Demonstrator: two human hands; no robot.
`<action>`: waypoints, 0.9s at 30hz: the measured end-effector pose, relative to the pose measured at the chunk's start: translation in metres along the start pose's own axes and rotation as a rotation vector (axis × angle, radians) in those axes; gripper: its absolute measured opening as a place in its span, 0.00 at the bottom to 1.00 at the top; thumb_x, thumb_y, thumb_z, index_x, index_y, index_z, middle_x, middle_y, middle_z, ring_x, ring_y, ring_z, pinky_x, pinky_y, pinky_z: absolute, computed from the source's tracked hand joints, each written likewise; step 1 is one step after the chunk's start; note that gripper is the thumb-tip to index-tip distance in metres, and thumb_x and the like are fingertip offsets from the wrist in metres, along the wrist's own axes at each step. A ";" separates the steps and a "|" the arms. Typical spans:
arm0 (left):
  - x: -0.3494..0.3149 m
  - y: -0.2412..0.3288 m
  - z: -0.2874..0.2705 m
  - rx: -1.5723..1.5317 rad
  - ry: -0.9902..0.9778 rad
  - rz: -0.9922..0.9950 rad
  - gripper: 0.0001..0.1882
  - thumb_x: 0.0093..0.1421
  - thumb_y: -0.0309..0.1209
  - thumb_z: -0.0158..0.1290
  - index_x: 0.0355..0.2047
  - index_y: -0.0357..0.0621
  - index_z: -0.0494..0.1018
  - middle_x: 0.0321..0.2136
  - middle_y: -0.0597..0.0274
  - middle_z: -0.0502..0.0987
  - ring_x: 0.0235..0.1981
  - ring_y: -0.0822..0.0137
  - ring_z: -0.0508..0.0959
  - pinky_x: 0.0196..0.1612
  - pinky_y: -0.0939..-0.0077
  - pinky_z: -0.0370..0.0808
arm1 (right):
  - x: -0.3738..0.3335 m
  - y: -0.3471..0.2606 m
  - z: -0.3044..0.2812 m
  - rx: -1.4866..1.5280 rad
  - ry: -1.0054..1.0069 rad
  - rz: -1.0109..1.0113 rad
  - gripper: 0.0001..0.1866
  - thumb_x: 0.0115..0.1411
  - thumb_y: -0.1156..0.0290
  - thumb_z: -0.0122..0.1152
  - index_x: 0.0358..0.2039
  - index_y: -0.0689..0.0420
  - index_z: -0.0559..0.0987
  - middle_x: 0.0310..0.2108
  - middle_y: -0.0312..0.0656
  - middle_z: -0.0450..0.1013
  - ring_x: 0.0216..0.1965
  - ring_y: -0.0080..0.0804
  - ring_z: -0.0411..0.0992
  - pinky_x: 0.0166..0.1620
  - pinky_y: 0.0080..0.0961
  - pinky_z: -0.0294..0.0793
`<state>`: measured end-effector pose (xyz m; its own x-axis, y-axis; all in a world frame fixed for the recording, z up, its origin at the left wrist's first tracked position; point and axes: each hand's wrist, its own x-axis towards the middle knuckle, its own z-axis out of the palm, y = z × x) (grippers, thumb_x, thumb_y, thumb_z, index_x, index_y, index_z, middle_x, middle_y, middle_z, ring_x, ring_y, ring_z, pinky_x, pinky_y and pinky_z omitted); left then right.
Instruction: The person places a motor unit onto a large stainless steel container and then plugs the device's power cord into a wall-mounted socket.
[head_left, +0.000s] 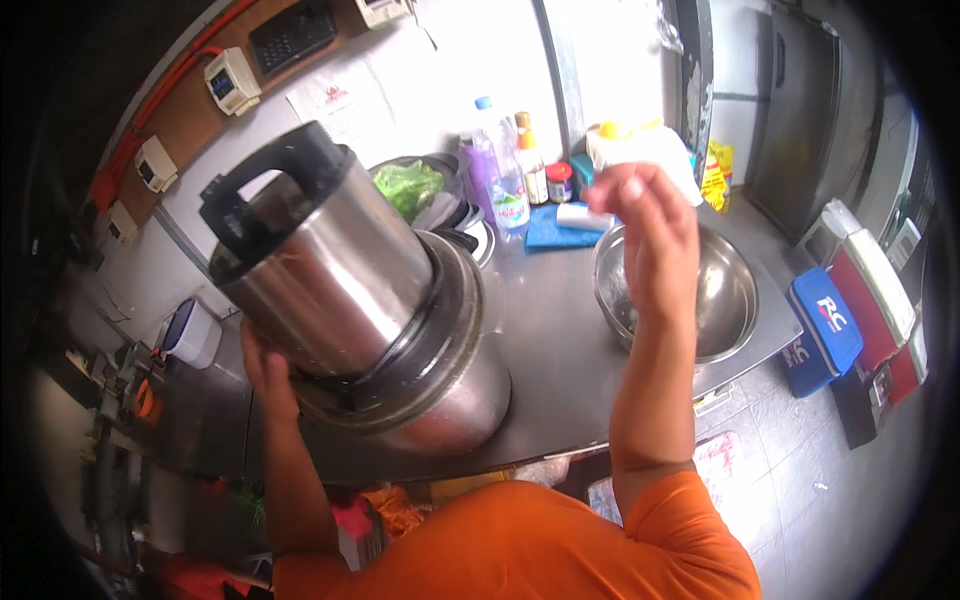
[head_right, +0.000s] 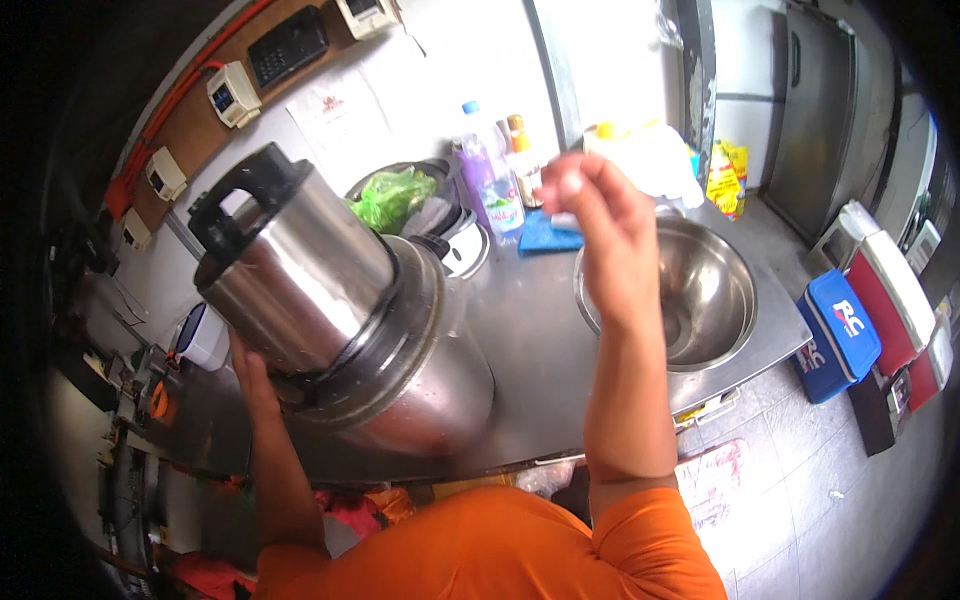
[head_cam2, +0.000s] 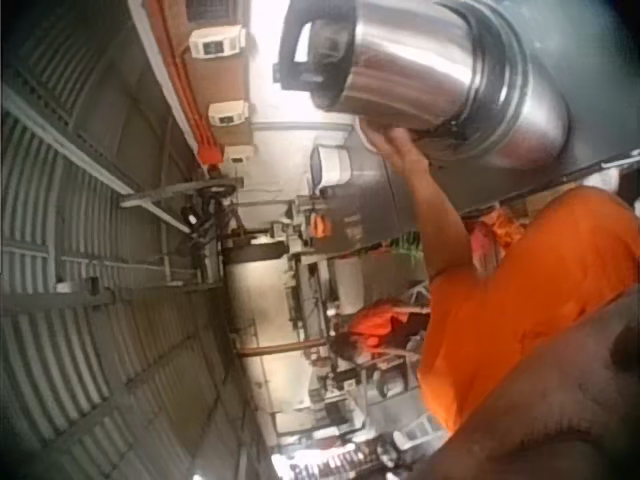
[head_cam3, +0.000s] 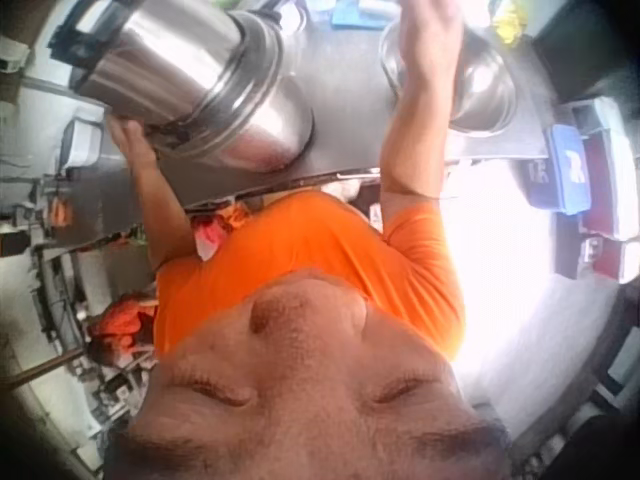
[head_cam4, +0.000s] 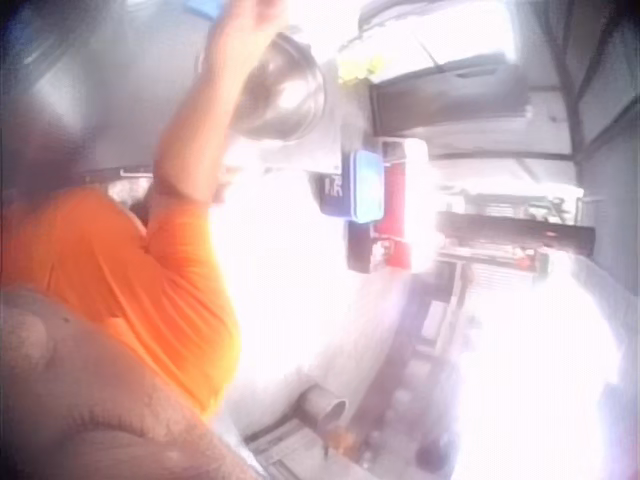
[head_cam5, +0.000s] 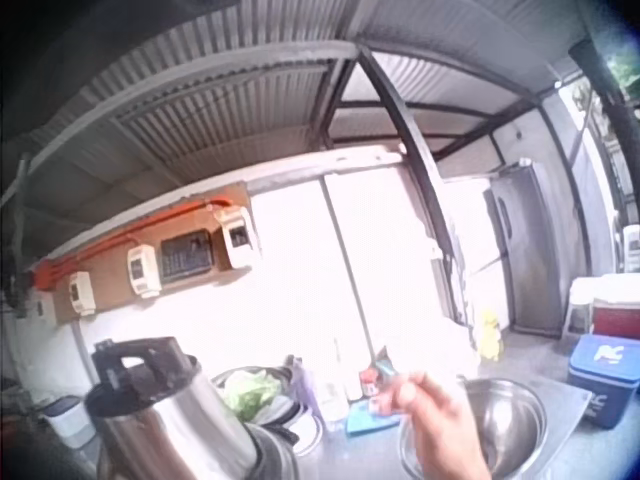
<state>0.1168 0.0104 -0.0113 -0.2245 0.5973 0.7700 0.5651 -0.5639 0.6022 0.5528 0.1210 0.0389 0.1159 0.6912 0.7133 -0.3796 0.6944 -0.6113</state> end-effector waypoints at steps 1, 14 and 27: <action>0.000 -0.008 -0.008 -0.037 -0.041 -0.030 0.44 0.64 0.58 0.47 0.66 0.32 0.54 0.61 0.49 0.62 0.61 0.57 0.63 0.63 0.62 0.59 | -0.023 0.009 -0.002 0.011 -0.012 0.054 0.08 0.65 0.70 0.56 0.38 0.62 0.77 0.35 0.36 0.75 0.36 0.21 0.71 0.45 0.21 0.69; 0.001 0.031 0.007 0.076 0.159 -0.133 0.22 0.71 0.46 0.41 0.49 0.40 0.73 0.42 0.60 0.77 0.42 0.68 0.77 0.45 0.71 0.73 | -0.203 0.093 0.017 -0.179 -0.348 0.528 0.19 0.58 0.74 0.66 0.48 0.59 0.70 0.38 0.39 0.70 0.34 0.23 0.72 0.40 0.23 0.73; -0.101 -0.041 -0.089 -0.062 0.309 -0.369 0.20 0.72 0.44 0.41 0.43 0.40 0.75 0.35 0.63 0.78 0.38 0.72 0.77 0.42 0.75 0.72 | -0.213 0.093 0.039 -0.280 -0.298 0.549 0.23 0.61 0.71 0.63 0.51 0.57 0.61 0.43 0.39 0.68 0.37 0.26 0.72 0.38 0.23 0.72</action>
<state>0.0452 -0.0777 -0.0949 -0.6319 0.5717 0.5233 0.3570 -0.3846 0.8512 0.4568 0.0302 -0.1566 -0.2989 0.9013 0.3136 -0.0550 0.3118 -0.9485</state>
